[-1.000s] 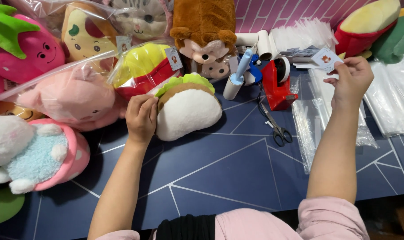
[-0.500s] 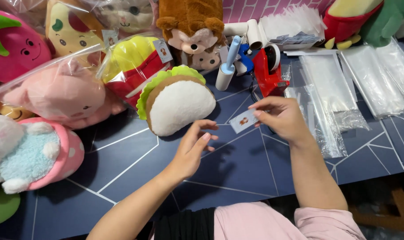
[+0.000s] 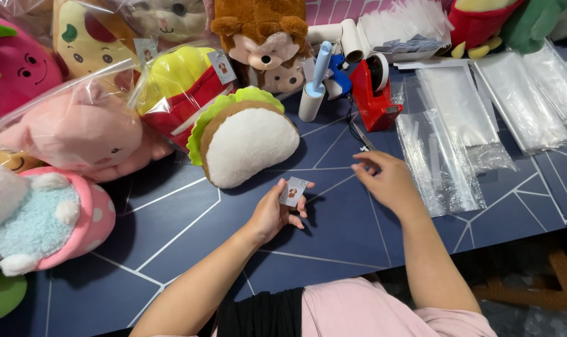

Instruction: The person uses a lint roller to remove debris from the front and back of a white plush toy shaped like a cat in a taco, attaches a tag using a plastic fastener tool, and places the toy into a plastic bag.

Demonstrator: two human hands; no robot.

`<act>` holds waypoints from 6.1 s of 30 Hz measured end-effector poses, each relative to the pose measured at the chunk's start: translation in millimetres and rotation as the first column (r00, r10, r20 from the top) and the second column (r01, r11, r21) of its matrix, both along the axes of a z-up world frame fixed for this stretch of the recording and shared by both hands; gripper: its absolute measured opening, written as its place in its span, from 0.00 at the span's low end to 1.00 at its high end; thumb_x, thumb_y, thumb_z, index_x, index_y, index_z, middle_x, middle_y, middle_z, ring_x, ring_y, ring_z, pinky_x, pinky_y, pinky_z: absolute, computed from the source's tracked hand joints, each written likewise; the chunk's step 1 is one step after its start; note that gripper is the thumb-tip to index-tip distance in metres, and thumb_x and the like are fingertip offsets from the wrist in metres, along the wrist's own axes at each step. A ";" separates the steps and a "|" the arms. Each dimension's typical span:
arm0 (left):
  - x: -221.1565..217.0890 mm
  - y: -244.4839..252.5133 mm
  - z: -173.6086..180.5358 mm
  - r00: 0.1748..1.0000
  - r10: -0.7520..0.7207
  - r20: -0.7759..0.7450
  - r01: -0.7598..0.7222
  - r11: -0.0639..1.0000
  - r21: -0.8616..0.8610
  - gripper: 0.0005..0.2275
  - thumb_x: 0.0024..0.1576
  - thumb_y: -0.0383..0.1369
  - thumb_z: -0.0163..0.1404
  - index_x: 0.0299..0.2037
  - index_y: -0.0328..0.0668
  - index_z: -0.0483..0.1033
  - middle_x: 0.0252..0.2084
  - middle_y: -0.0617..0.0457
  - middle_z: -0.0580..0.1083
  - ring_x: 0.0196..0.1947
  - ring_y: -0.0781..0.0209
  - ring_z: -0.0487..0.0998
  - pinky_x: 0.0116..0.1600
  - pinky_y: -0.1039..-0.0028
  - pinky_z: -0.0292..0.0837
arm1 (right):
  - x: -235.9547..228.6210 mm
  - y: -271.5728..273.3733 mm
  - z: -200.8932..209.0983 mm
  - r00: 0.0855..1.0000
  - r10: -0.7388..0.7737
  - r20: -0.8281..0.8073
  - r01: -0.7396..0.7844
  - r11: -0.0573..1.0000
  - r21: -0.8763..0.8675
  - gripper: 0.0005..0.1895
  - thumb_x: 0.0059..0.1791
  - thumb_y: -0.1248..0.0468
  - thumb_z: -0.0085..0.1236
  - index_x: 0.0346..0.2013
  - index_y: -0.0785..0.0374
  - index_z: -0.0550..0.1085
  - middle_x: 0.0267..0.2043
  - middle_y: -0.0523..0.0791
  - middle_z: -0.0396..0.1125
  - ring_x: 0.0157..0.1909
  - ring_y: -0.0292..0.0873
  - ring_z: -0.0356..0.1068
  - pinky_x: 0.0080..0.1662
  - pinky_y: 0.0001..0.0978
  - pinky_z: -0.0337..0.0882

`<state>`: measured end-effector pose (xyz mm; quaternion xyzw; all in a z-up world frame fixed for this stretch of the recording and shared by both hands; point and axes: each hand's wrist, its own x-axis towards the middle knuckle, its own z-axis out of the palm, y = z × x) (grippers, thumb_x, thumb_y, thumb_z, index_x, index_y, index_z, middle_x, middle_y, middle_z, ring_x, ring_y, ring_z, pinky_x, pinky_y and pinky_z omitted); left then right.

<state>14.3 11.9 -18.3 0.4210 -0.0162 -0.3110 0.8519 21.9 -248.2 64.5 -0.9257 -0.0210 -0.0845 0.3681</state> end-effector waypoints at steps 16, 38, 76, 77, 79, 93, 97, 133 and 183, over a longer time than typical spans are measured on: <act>9.7 6.8 -7.7 0.999 -0.003 -0.051 -0.006 0.985 -0.172 0.25 0.69 0.44 0.30 0.69 0.33 0.61 0.44 0.43 0.71 0.40 0.52 0.81 0.44 0.59 0.84 | 1.8 -21.3 -3.6 0.966 -0.175 -0.192 0.153 0.980 -0.125 0.11 0.49 0.60 0.63 0.45 0.56 0.81 0.34 0.47 0.75 0.34 0.44 0.73 0.37 0.36 0.73; 12.3 4.5 -24.7 0.998 -0.057 -0.042 0.049 0.985 -0.164 0.21 0.67 0.44 0.41 0.66 0.42 0.64 0.47 0.33 0.75 0.41 0.47 0.83 0.46 0.59 0.84 | 185.2 35.9 -9.6 0.995 -0.057 -0.079 0.019 0.909 -0.417 0.26 0.50 0.59 0.58 0.62 0.61 0.68 0.51 0.56 0.66 0.59 0.60 0.65 0.59 0.49 0.69; 11.9 8.3 -1.0 0.996 -0.084 0.003 0.083 0.981 -0.173 0.23 0.66 0.44 0.41 0.69 0.41 0.63 0.57 0.35 0.74 0.54 0.42 0.79 0.50 0.59 0.82 | 39.2 -19.8 23.6 0.722 -0.183 0.667 0.034 0.973 0.230 0.48 0.43 0.79 0.65 0.73 0.63 0.50 0.53 0.54 0.48 0.55 0.51 0.58 0.61 0.44 0.62; 10.8 7.9 -0.2 0.998 -0.063 0.009 0.063 0.986 -0.152 0.24 0.66 0.44 0.41 0.68 0.39 0.63 0.57 0.34 0.74 0.53 0.41 0.79 0.50 0.59 0.82 | 37.7 -20.2 4.2 0.746 -0.210 0.632 -0.065 0.921 0.384 0.53 0.44 0.77 0.69 0.74 0.60 0.47 0.60 0.53 0.49 0.61 0.49 0.58 0.64 0.45 0.66; 9.6 6.2 -3.0 0.999 -0.045 0.019 0.047 0.991 -0.128 0.24 0.66 0.44 0.41 0.68 0.38 0.64 0.57 0.34 0.73 0.53 0.41 0.79 0.51 0.60 0.82 | 33.7 -11.5 -31.2 0.770 -0.230 0.595 -0.158 0.835 0.527 0.57 0.44 0.76 0.73 0.76 0.57 0.43 0.66 0.52 0.50 0.67 0.46 0.58 0.67 0.45 0.69; 17.8 10.6 -13.1 0.929 0.337 0.152 -0.333 0.942 -0.049 0.22 0.66 0.43 0.44 0.63 0.33 0.70 0.49 0.33 0.76 0.38 0.51 0.82 0.39 0.68 0.84 | 14.7 57.6 -67.1 0.983 0.134 -0.128 -0.033 0.807 0.589 0.21 0.45 0.58 0.71 0.49 0.63 0.76 0.48 0.50 0.77 0.52 0.48 0.76 0.54 0.43 0.74; 12.6 8.1 -5.3 0.920 0.363 0.148 -0.362 0.932 -0.031 0.22 0.66 0.43 0.45 0.62 0.32 0.71 0.50 0.33 0.76 0.38 0.53 0.81 0.38 0.70 0.83 | 13.1 64.9 -74.4 0.959 0.106 -0.263 0.018 0.903 0.430 0.37 0.45 0.47 0.69 0.61 0.66 0.70 0.58 0.56 0.70 0.61 0.59 0.69 0.61 0.56 0.68; 7.6 0.9 1.4 0.842 0.396 0.366 -0.419 0.908 -0.019 0.14 0.61 0.27 0.54 0.55 0.28 0.75 0.48 0.45 0.76 0.42 0.60 0.79 0.44 0.69 0.83 | 3.0 67.4 -85.6 0.940 0.329 -0.090 -0.274 0.884 0.379 0.17 0.49 0.55 0.67 0.45 0.65 0.79 0.42 0.55 0.77 0.51 0.56 0.77 0.55 0.51 0.73; 97.7 73.6 130.6 0.575 -0.471 0.669 -0.761 -0.009 0.648 0.25 0.50 0.39 0.50 0.61 0.49 0.73 0.50 0.47 0.74 0.51 0.45 0.70 0.53 0.51 0.62 | 56.0 67.3 -40.1 0.998 0.057 -0.033 -0.022 0.760 0.649 0.12 0.53 0.57 0.61 0.45 0.62 0.79 0.37 0.48 0.78 0.44 0.42 0.78 0.50 0.35 0.77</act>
